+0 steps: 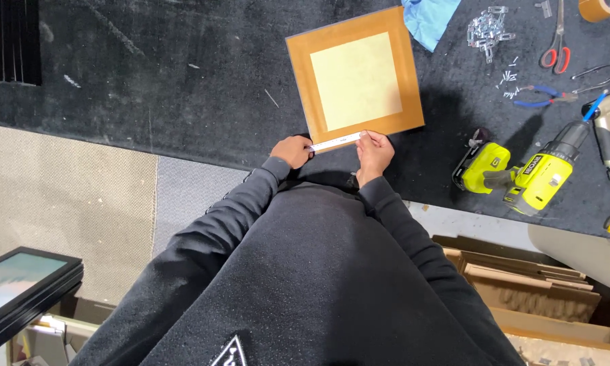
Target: The person assembles picture frames by placing a printed image into a black frame, then attaching a wooden backing board. They use a tape measure to mark positions on the backing, then use a cordless drill to screw metal hanging brackets into the back of the frame. The process is repeated for a second frame.
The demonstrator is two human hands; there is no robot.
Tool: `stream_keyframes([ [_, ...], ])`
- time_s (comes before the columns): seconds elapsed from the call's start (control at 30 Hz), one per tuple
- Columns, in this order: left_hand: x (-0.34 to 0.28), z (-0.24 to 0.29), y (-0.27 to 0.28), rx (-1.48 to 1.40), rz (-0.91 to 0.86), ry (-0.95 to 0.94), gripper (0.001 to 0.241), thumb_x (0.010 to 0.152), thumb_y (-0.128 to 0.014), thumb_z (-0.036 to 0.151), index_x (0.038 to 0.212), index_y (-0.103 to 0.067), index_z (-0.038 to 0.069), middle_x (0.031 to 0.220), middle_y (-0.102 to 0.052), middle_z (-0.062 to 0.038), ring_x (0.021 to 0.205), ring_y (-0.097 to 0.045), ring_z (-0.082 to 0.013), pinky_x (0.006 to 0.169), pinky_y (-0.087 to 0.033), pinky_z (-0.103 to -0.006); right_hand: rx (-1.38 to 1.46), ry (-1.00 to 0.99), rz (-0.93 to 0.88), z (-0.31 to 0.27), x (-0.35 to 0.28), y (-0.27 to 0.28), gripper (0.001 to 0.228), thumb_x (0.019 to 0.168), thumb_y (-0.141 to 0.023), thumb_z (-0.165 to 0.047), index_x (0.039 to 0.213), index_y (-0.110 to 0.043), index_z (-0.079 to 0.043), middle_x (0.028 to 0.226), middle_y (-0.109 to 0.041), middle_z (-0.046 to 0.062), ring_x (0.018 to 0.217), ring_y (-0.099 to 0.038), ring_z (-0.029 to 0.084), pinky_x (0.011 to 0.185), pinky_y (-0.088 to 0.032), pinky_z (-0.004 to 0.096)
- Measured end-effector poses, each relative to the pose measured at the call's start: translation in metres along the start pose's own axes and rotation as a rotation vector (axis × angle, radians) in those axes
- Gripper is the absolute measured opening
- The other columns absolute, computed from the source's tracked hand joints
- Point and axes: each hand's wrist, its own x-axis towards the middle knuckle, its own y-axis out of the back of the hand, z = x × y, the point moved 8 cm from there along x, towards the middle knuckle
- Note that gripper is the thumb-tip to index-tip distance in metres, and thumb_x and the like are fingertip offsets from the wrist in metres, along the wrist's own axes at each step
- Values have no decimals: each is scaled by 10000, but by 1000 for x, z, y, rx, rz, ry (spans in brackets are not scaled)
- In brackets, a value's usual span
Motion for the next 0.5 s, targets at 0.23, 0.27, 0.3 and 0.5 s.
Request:
stream_keyframes([
  [0.23,7,-4,-8,14,37,3,228,968,-568,299,915,-777,224,984,-784,-80,1005,-731,-373,882,-584,-479,-42,42,102,-15,-1,8,192,849,-797,-135,1038,-767,-156,886,-735,28,789,-777,158,833,-644,320],
  [0.27,7,-5,-8,25,37,6,226,965,-568,311,910,-774,235,996,-781,-81,1020,-728,-370,889,-585,-481,-58,57,105,-18,-2,8,186,852,-794,-132,1035,-767,-149,882,-737,30,785,-775,153,828,-648,323],
  [0.3,7,-5,-9,36,37,10,225,962,-569,323,904,-772,246,1008,-779,-82,1034,-724,-367,897,-586,-483,-75,72,109,-20,-4,9,181,854,-791,-130,1033,-767,-143,878,-740,33,780,-773,149,823,-651,327],
  [0.5,-1,-1,-7,38,34,31,226,950,-577,287,1036,-770,209,1088,-771,-110,1082,-711,-372,939,-579,-485,-68,111,97,-24,-9,7,164,842,-810,-128,1000,-770,-117,831,-744,36,745,-769,154,795,-647,318],
])
